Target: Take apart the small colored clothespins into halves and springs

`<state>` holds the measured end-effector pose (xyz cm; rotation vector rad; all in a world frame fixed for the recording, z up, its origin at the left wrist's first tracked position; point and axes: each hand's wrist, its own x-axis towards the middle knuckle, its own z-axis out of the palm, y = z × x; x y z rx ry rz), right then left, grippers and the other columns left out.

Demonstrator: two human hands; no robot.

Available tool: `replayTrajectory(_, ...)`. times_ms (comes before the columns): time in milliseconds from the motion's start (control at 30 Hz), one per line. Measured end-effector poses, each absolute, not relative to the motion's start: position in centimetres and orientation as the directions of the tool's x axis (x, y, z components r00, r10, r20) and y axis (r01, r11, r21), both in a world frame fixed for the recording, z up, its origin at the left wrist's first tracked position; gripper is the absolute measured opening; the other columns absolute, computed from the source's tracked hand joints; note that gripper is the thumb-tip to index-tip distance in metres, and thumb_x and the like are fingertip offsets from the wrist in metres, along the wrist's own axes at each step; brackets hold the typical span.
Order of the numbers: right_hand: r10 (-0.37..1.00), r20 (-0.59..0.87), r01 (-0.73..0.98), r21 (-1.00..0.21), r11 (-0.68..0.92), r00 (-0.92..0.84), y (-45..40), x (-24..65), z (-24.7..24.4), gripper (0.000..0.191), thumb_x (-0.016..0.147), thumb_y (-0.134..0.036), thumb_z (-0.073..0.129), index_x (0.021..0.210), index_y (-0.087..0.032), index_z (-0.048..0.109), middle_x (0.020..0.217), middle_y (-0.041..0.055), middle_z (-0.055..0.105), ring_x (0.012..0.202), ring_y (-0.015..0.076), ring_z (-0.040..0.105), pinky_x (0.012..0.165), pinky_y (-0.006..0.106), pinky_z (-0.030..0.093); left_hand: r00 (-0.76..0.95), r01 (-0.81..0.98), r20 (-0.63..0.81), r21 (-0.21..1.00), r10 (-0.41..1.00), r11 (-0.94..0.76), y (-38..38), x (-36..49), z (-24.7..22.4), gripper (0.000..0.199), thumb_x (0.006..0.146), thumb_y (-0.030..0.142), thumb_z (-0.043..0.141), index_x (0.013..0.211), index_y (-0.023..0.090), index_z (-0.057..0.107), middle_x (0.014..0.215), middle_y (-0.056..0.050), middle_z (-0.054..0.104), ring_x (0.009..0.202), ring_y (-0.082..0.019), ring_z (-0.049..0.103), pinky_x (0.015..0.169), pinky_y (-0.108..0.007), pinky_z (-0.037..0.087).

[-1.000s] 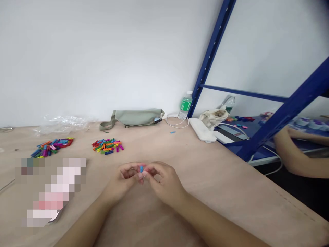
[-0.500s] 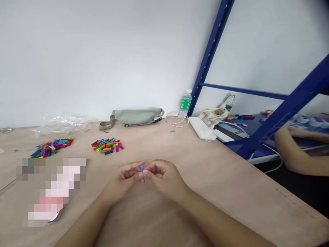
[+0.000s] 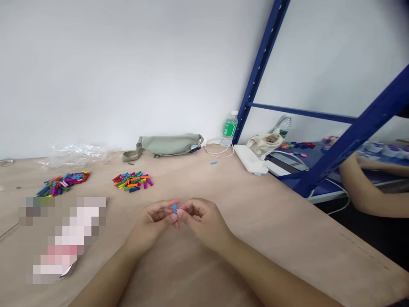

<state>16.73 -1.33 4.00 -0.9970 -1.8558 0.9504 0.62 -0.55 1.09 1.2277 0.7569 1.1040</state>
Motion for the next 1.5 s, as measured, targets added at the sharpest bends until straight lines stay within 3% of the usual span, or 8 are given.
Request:
replayTrajectory(233, 0.894, 0.308, 0.305, -0.861, 0.407, -0.324, -1.6, 16.4, 4.0, 0.020, 0.079, -0.023, 0.047, 0.065, -0.015, 0.059, 0.066, 0.0018, 0.062, 0.059, 0.0096, 0.052, 0.054, 0.020, 0.042, 0.359, -0.234, 0.100, 0.972, 0.928, -0.014, -0.1, 0.3, 1.1, 0.020, 0.065, 0.022, 0.065, 0.084, 0.018, 0.064, 0.067, 0.000, 0.061, 0.060, -0.014, 0.057, 0.062, -0.029, 0.044)
replayTrajectory(467, 0.918, 0.171, 0.184, -0.951, 0.249, -0.357, -0.7, 17.4, 3.1, 0.024, 0.073, -0.036, 0.056, 0.067, -0.012, 0.055, 0.063, 0.0033, 0.061, 0.055, 0.0108, 0.053, 0.047, 0.021, 0.041, 0.416, -0.204, 0.091, 0.979, 0.905, -0.005, -0.2, 0.1, 1.0, 0.023, 0.066, 0.022, 0.064, 0.089, 0.017, 0.063, 0.067, -0.001, 0.061, 0.059, -0.013, 0.056, 0.060, -0.028, 0.045)
replayTrajectory(733, 0.896, 0.129, 0.000, -0.990, 0.143, -0.424, -0.7, 17.4, 3.5, 0.031, 0.065, -0.032, 0.066, 0.087, -0.014, 0.054, 0.084, 0.0055, 0.062, 0.077, 0.0147, 0.059, 0.067, 0.027, 0.046, 0.471, -0.247, 0.062, 0.967, 0.880, 0.064, -0.7, -0.2, 1.1, 0.029, 0.062, 0.018, 0.067, 0.091, 0.021, 0.065, 0.069, 0.001, 0.059, 0.058, -0.013, 0.057, 0.061, -0.030, 0.046)
replayTrajectory(867, 0.854, 0.130, -0.114, -0.990, 0.084, -0.504, -1.0, 17.0, 3.3, 0.030, 0.070, -0.033, 0.061, 0.092, -0.015, 0.052, 0.080, 0.0044, 0.062, 0.065, 0.0129, 0.060, 0.065, 0.029, 0.047, 0.470, -0.287, 0.059, 0.954, 0.881, 0.090, -0.9, -0.1, 1.0, 0.031, 0.060, 0.018, 0.069, 0.090, 0.021, 0.065, 0.066, 0.002, 0.059, 0.056, -0.013, 0.057, 0.059, -0.029, 0.045)
replayTrajectory(1067, 0.844, 0.146, -0.231, -0.973, 0.027, -0.516, -1.2, 16.4, 2.9, 0.028, 0.071, -0.033, 0.061, 0.090, -0.015, 0.053, 0.076, 0.0020, 0.060, 0.060, 0.0113, 0.059, 0.060, 0.027, 0.047, 0.475, -0.331, 0.070, 0.938, 0.877, 0.105, -1.1, 0.3, 1.1, 0.009, 0.063, 0.017, 0.067, 0.071, 0.017, 0.065, 0.061, 0.002, 0.058, 0.054, -0.012, 0.057, 0.057, -0.027, 0.045)
replayTrajectory(1200, 0.853, 0.154, -0.271, -0.962, 0.016, -0.499, -1.2, 16.3, 3.0, 0.025, 0.070, -0.029, 0.062, 0.089, -0.015, 0.053, 0.072, 0.0005, 0.059, 0.056, 0.0100, 0.057, 0.057, 0.025, 0.046, 0.465, -0.348, 0.086, 0.933, 0.881, 0.092, -1.1, 0.5, 1.1, 0.010, 0.065, 0.017, 0.066, 0.074, 0.017, 0.065, 0.058, 0.002, 0.058, 0.053, -0.011, 0.056, 0.057, -0.026, 0.045)
replayTrajectory(1400, 0.880, 0.150, -0.268, -0.963, 0.027, -0.450, -1.1, 16.1, 2.8, 0.015, 0.071, -0.026, 0.062, 0.070, -0.015, 0.052, 0.084, 0.0027, 0.059, 0.053, 0.0079, 0.055, 0.054, 0.024, 0.044, 0.436, -0.316, 0.069, 0.945, 0.897, 0.081, -0.9, 0.6, 1.2, 0.015, 0.064, 0.019, 0.067, 0.078, 0.017, 0.066, 0.062, 0.001, 0.060, 0.056, -0.012, 0.057, 0.061, -0.027, 0.046)
replayTrajectory(1500, 0.881, 0.147, -0.231, -0.972, 0.044, -0.450, -1.3, 16.1, 2.9, 0.013, 0.072, -0.026, 0.060, 0.070, -0.014, 0.055, 0.072, 0.0013, 0.059, 0.053, 0.0084, 0.053, 0.054, 0.023, 0.043, 0.439, -0.318, 0.079, 0.945, 0.895, 0.072, -0.8, 0.6, 1.0, 0.015, 0.064, 0.018, 0.066, 0.080, 0.017, 0.066, 0.061, 0.001, 0.060, 0.058, -0.012, 0.057, 0.063, -0.028, 0.045)
